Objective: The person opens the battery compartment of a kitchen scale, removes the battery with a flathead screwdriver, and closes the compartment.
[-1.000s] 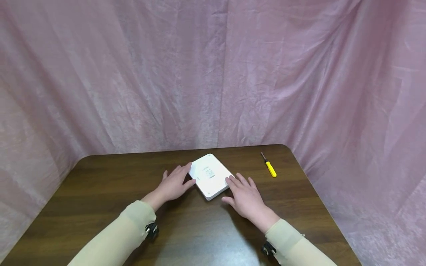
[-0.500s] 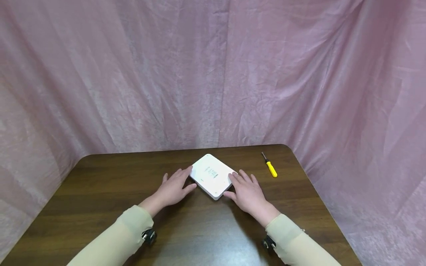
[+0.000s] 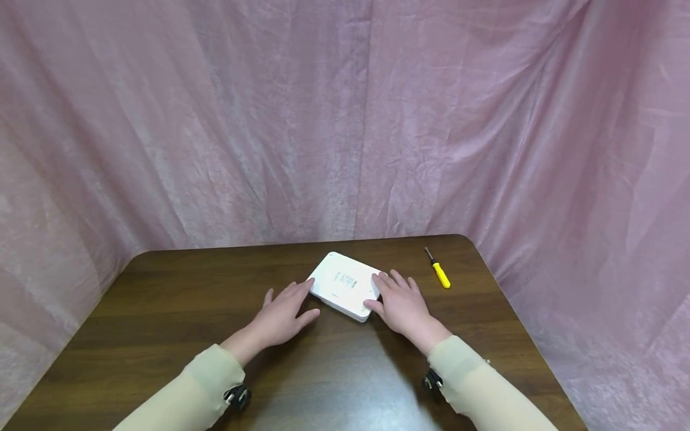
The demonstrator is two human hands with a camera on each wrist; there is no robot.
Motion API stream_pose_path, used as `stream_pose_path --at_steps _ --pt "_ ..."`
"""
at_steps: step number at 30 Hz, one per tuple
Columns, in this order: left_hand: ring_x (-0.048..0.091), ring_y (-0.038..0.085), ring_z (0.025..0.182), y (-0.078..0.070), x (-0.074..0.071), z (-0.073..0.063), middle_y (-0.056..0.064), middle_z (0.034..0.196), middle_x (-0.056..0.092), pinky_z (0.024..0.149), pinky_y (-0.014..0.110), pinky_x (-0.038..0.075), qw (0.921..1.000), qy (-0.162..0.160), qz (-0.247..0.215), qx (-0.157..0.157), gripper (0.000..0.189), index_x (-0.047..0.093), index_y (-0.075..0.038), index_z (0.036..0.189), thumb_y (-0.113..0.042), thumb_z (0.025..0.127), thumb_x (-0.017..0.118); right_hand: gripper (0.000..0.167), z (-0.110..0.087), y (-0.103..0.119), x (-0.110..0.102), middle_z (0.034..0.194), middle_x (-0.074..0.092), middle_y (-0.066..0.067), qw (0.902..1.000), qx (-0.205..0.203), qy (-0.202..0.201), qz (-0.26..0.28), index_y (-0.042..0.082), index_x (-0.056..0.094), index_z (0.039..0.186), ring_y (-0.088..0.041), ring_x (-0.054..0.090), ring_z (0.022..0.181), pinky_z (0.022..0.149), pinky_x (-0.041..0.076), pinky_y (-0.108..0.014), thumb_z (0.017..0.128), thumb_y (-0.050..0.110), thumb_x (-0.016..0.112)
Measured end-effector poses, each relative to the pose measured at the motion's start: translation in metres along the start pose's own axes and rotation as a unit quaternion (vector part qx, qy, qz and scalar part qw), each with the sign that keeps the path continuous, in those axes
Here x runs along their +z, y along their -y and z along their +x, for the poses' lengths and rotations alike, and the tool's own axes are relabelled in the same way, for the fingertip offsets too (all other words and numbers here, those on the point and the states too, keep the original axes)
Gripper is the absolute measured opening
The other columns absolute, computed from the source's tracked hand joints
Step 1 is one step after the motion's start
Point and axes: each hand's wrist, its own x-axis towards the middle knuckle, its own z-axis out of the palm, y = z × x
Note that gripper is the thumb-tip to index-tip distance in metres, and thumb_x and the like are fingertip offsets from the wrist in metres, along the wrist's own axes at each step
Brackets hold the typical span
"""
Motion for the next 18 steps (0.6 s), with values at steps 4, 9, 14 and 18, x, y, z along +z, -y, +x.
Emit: stream_pose_path --at_steps 4,9,14,18 --pt "0.033 0.039 0.163 -0.003 0.001 -0.005 0.008 0.176 0.040 0.123 0.082 0.015 1.0000 0.003 0.001 0.004 0.079 0.034 -0.015 0.175 -0.049 0.111 0.066 0.070 0.005 -0.002 0.000 0.168 0.048 -0.022 1.0000 0.004 0.005 0.002 0.001 0.049 0.165 -0.048 0.037 0.158 0.124 0.028 -0.074 0.113 0.045 0.064" --pt "0.032 0.040 0.163 -0.006 0.001 -0.011 0.009 0.176 0.040 0.123 0.081 0.014 0.9999 0.004 0.000 0.011 0.078 0.034 -0.015 0.175 -0.047 0.112 0.066 0.069 0.013 -0.004 0.001 0.170 0.046 -0.022 0.9999 0.007 0.014 -0.001 0.002 0.049 0.165 -0.048 0.035 0.160 0.124 0.027 -0.073 0.114 0.047 0.060" --pt "0.034 0.041 0.162 -0.010 0.000 -0.017 0.011 0.175 0.042 0.123 0.082 0.015 0.9998 0.004 0.001 0.019 0.077 0.035 -0.013 0.174 -0.045 0.112 0.067 0.068 0.019 -0.005 0.002 0.171 0.045 -0.022 0.9998 0.007 0.017 -0.002 0.002 0.050 0.165 -0.048 0.034 0.160 0.125 0.026 -0.073 0.115 0.048 0.059" --pt "0.034 0.042 0.162 -0.013 0.002 -0.021 0.010 0.174 0.042 0.123 0.082 0.015 0.9997 0.004 0.003 0.022 0.077 0.035 -0.013 0.174 -0.046 0.112 0.066 0.069 0.023 -0.006 0.002 0.171 0.044 -0.022 0.9998 0.007 0.020 0.004 0.002 0.049 0.166 -0.048 0.033 0.161 0.125 0.025 -0.073 0.115 0.047 0.059"
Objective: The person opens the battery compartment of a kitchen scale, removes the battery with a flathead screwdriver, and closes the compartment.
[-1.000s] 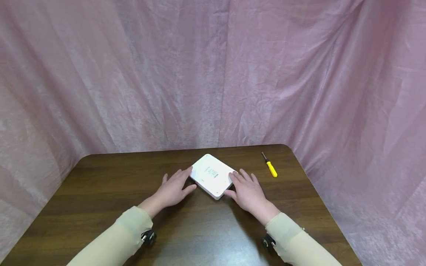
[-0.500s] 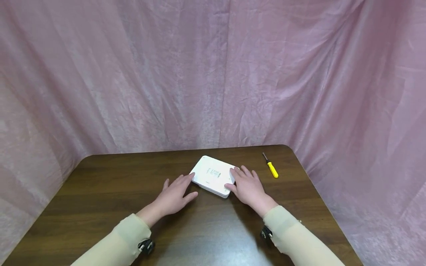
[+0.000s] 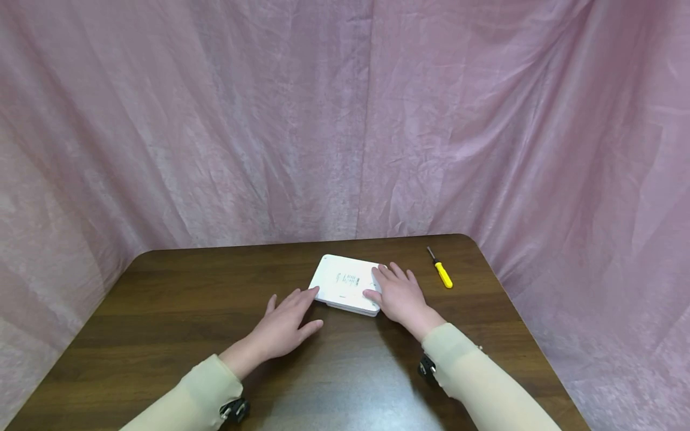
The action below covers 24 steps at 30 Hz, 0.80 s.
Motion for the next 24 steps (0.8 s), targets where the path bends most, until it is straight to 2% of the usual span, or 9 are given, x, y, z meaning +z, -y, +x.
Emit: stream_pose_path --at_steps 15,24 --pt "0.035 0.042 0.161 -0.005 0.006 -0.014 0.010 0.172 0.045 0.121 0.083 0.017 0.9998 -0.005 0.010 0.018 0.077 0.036 -0.013 0.174 -0.048 0.112 0.066 0.068 0.011 0.000 -0.001 0.172 0.043 -0.023 0.9996 -0.016 0.012 0.019 0.000 0.049 0.164 -0.050 0.029 0.162 0.126 0.025 -0.073 0.115 0.045 0.059" --pt "0.036 0.044 0.161 -0.010 0.005 -0.019 0.011 0.171 0.046 0.120 0.084 0.019 0.9995 -0.006 0.009 0.029 0.076 0.038 -0.013 0.173 -0.046 0.111 0.067 0.072 0.023 -0.013 0.009 0.174 0.039 -0.020 0.9983 -0.036 0.011 0.043 0.002 0.048 0.166 -0.048 0.024 0.164 0.127 0.021 -0.073 0.114 0.052 0.056"
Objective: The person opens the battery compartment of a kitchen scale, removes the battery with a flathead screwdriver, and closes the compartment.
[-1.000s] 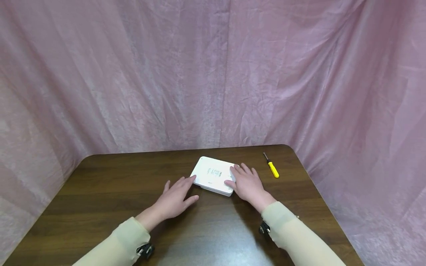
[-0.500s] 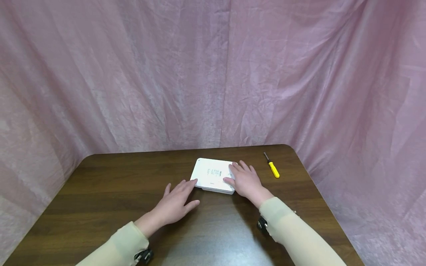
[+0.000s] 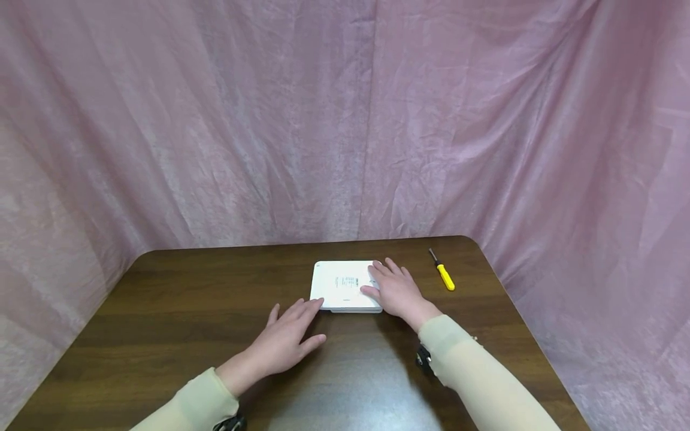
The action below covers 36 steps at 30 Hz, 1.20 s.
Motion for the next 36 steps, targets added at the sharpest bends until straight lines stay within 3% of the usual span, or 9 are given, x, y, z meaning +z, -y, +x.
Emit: stream_pose_path --at_steps 9,22,36 --pt "0.036 0.045 0.160 -0.002 0.000 -0.003 0.013 0.171 0.046 0.120 0.085 0.019 1.0000 0.003 0.003 0.004 0.076 0.038 -0.013 0.173 -0.046 0.112 0.066 0.071 0.007 -0.008 0.006 0.173 0.042 -0.019 0.9998 -0.017 -0.009 -0.003 0.003 0.049 0.166 -0.047 0.026 0.164 0.127 0.024 -0.072 0.114 0.051 0.057" --pt "0.035 0.043 0.161 -0.001 -0.004 0.000 0.014 0.170 0.046 0.121 0.084 0.019 1.0000 0.001 0.005 0.004 0.073 0.042 -0.010 0.171 -0.046 0.112 0.066 0.069 -0.001 0.011 -0.008 0.172 0.042 -0.023 0.9998 -0.014 -0.011 0.008 -0.002 0.050 0.163 -0.050 0.026 0.163 0.127 0.022 -0.073 0.115 0.047 0.059" --pt "0.026 0.040 0.166 0.007 -0.004 0.024 0.010 0.179 0.033 0.123 0.081 0.016 0.9986 -0.008 0.047 -0.022 0.078 0.040 -0.012 0.173 -0.053 0.111 0.064 0.066 -0.005 0.021 -0.003 0.163 0.055 -0.019 0.9946 -0.058 -0.067 -0.053 0.001 0.060 0.156 -0.045 0.033 0.162 0.129 0.023 -0.067 0.108 0.045 0.071"
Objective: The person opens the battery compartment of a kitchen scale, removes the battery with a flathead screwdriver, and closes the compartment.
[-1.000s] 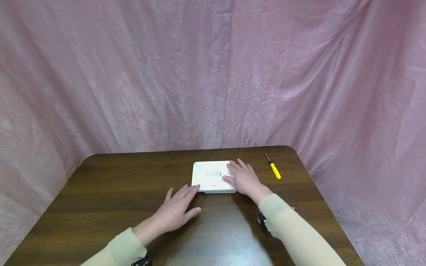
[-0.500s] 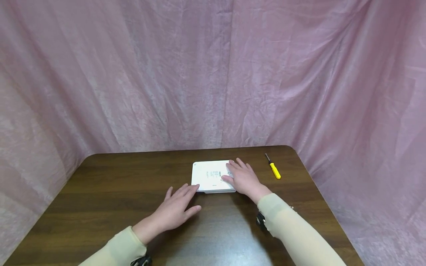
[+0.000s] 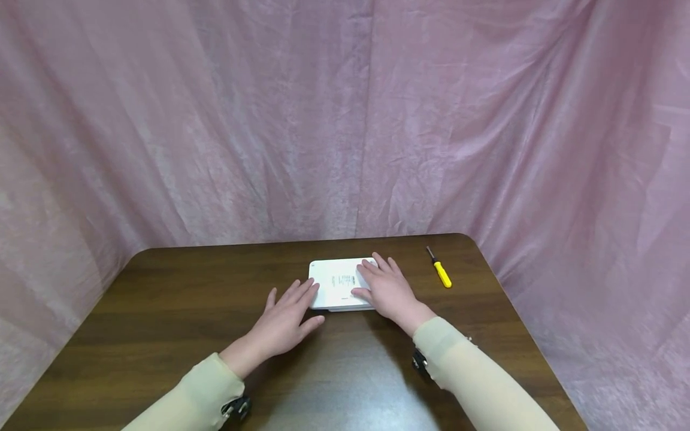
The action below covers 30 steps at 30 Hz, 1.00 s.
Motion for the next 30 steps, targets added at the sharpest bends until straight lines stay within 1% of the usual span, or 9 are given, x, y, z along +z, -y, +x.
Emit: stream_pose_path --at_steps 4,10,15,18,23,27,30 --pt "0.027 0.042 0.165 0.002 0.001 0.004 0.011 0.179 0.034 0.122 0.082 0.016 1.0000 0.000 -0.006 0.000 0.077 0.041 -0.012 0.172 -0.051 0.111 0.065 0.066 0.001 0.005 0.002 0.159 0.061 -0.017 0.9997 -0.015 -0.015 -0.013 0.002 0.063 0.154 -0.043 0.036 0.161 0.129 0.024 -0.067 0.106 0.044 0.075" --pt "0.029 0.043 0.164 0.004 0.003 0.004 0.011 0.177 0.036 0.122 0.083 0.017 0.9998 0.006 -0.015 -0.007 0.072 0.046 -0.013 0.170 -0.049 0.111 0.066 0.065 0.004 0.013 0.002 0.153 0.066 -0.015 0.9982 -0.049 -0.023 -0.025 0.003 0.066 0.152 -0.042 0.040 0.159 0.128 0.026 -0.067 0.104 0.045 0.077" --pt "0.030 0.041 0.164 0.001 0.002 0.003 0.012 0.177 0.036 0.123 0.081 0.017 0.9999 0.011 -0.005 0.001 0.070 0.049 -0.010 0.168 -0.049 0.112 0.065 0.059 0.006 0.018 0.005 0.146 0.071 -0.013 0.9963 -0.068 -0.041 -0.033 0.005 0.071 0.145 -0.043 0.047 0.155 0.126 0.029 -0.068 0.102 0.044 0.080" --pt "0.030 0.041 0.164 0.001 0.003 0.003 0.012 0.177 0.036 0.124 0.080 0.016 0.9999 0.015 0.002 0.002 0.070 0.049 -0.009 0.167 -0.049 0.112 0.064 0.055 0.007 0.021 0.005 0.143 0.073 -0.012 0.9953 -0.078 -0.046 -0.033 0.007 0.074 0.141 -0.042 0.049 0.153 0.126 0.029 -0.069 0.101 0.044 0.080" --pt "0.031 0.041 0.164 0.001 0.002 0.002 0.012 0.176 0.039 0.125 0.079 0.016 0.9998 0.016 0.005 0.006 0.071 0.049 -0.007 0.166 -0.049 0.112 0.064 0.051 0.008 0.024 0.004 0.140 0.075 -0.007 0.9949 -0.084 -0.045 -0.032 0.010 0.077 0.138 -0.040 0.050 0.153 0.129 0.025 -0.067 0.100 0.045 0.081" --pt "0.034 0.041 0.163 0.000 0.003 0.002 0.013 0.175 0.041 0.125 0.079 0.017 0.9998 0.018 0.006 0.011 0.071 0.050 -0.006 0.166 -0.050 0.112 0.063 0.048 0.009 0.026 0.004 0.137 0.077 -0.006 0.9952 -0.084 -0.041 -0.030 0.011 0.079 0.134 -0.039 0.053 0.151 0.129 0.024 -0.067 0.099 0.044 0.083" --pt "0.034 0.042 0.162 -0.001 0.003 0.002 0.014 0.175 0.040 0.125 0.078 0.017 0.9997 0.019 0.005 0.014 0.072 0.049 -0.005 0.166 -0.051 0.112 0.063 0.046 0.008 0.026 0.004 0.136 0.077 -0.006 0.9951 -0.086 -0.039 -0.030 0.011 0.080 0.132 -0.039 0.055 0.149 0.128 0.025 -0.068 0.098 0.042 0.084"
